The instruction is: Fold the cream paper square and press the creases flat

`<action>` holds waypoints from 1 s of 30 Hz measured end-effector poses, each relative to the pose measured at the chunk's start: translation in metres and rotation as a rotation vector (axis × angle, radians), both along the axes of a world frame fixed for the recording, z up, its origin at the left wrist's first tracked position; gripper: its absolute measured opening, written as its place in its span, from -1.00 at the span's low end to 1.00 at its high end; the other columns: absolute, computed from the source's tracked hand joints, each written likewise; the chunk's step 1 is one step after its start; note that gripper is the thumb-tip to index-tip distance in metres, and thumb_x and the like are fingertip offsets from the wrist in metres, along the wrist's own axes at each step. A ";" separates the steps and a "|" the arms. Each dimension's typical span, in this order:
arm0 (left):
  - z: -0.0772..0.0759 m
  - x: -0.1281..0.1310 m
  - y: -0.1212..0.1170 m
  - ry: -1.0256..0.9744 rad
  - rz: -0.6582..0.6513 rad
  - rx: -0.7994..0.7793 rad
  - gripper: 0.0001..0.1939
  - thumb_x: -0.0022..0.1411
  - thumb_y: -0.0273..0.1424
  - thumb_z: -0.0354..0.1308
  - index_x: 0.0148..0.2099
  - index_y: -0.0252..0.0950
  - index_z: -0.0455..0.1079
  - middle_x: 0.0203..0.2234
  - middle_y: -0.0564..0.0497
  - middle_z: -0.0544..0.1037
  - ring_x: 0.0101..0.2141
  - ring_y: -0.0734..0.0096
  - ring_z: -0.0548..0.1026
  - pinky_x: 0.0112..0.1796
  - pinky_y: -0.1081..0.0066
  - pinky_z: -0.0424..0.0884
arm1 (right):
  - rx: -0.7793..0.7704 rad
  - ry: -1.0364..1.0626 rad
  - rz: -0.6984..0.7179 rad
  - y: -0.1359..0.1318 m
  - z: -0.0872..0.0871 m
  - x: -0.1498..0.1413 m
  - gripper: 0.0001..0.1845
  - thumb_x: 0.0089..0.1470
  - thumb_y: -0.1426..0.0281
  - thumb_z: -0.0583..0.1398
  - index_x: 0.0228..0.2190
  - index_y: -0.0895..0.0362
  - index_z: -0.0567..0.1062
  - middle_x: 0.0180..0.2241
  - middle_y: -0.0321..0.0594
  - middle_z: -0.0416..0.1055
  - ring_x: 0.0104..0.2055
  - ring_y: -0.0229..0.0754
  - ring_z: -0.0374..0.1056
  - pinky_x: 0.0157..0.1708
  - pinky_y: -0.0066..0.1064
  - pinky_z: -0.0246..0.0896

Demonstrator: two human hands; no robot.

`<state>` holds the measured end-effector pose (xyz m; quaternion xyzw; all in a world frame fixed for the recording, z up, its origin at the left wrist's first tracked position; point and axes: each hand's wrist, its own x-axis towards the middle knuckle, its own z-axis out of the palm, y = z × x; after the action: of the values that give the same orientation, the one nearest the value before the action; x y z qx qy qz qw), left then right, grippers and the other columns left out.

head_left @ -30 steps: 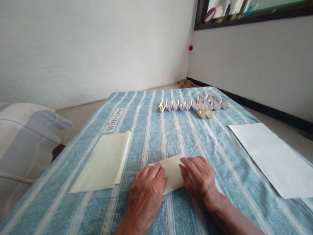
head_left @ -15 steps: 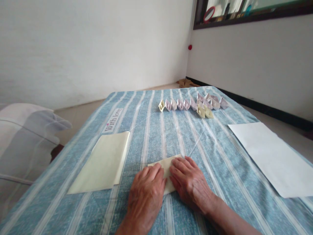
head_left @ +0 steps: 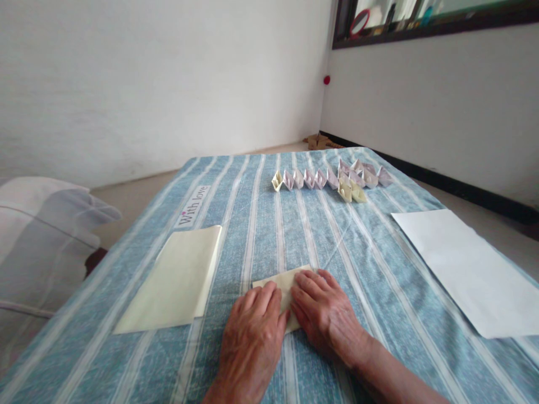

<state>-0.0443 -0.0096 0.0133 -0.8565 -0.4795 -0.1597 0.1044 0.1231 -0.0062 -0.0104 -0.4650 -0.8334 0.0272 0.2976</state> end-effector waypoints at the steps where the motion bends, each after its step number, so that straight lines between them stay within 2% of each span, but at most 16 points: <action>1: -0.001 0.000 0.000 0.007 0.005 -0.009 -0.77 0.21 -0.51 0.11 -0.07 -0.37 0.45 -0.15 -0.18 0.58 -0.20 0.07 0.51 -0.21 0.10 0.50 | 0.005 0.000 -0.003 0.000 0.000 0.000 -0.87 0.20 0.50 0.09 -0.23 0.15 0.44 -0.12 -0.13 0.47 0.01 -0.01 0.33 0.08 -0.03 0.13; 9: -0.001 0.004 -0.005 0.102 0.047 -0.037 -0.72 0.26 -0.50 0.09 0.00 -0.30 0.46 -0.07 -0.15 0.55 -0.15 0.06 0.49 -0.19 0.12 0.48 | -0.023 -0.081 0.004 0.001 0.006 0.001 -0.87 0.24 0.45 0.11 -0.20 0.11 0.45 -0.18 -0.13 0.44 -0.04 -0.04 0.32 0.02 -0.09 0.17; 14: -0.004 0.003 -0.008 0.120 0.033 -0.042 -0.68 0.24 -0.49 0.13 0.04 -0.36 0.43 -0.02 -0.19 0.52 -0.10 0.02 0.46 -0.12 0.07 0.46 | -0.023 -0.127 -0.008 -0.002 0.006 0.001 -0.78 0.24 0.42 0.11 -0.07 0.12 0.42 -0.07 -0.07 0.40 0.05 0.02 0.26 0.06 -0.04 0.12; 20: -0.015 -0.002 -0.010 0.050 0.031 -0.006 -0.67 0.30 -0.43 0.06 0.09 -0.33 0.40 0.01 -0.20 0.50 -0.04 0.02 0.45 -0.07 0.04 0.44 | -0.031 -0.130 -0.012 -0.004 0.004 0.001 -0.72 0.19 0.41 0.16 -0.04 0.10 0.41 -0.01 -0.08 0.38 0.09 0.03 0.23 0.10 -0.01 0.09; 24: -0.021 -0.006 -0.011 -0.014 0.042 -0.026 -0.62 0.29 -0.43 0.06 0.14 -0.31 0.36 0.11 -0.23 0.43 0.10 -0.02 0.37 0.01 -0.02 0.38 | -0.029 -0.148 0.001 -0.004 0.004 0.004 -0.69 0.20 0.40 0.14 -0.01 0.13 0.40 -0.01 -0.05 0.36 0.10 0.04 0.22 0.11 -0.01 0.08; 30: -0.020 -0.011 -0.011 -0.043 0.043 -0.105 -0.59 0.31 -0.40 0.05 0.20 -0.25 0.32 0.19 -0.18 0.36 0.19 0.06 0.28 0.10 0.01 0.30 | -0.041 -0.152 0.032 -0.006 0.008 0.006 -0.67 0.23 0.37 0.12 0.02 0.15 0.38 -0.02 -0.04 0.35 0.11 0.03 0.20 0.11 -0.05 0.08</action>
<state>-0.0555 -0.0204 -0.0063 -0.8467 -0.5077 -0.1505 0.0526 0.1291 -0.0126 -0.0023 -0.4585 -0.8601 0.0135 0.2233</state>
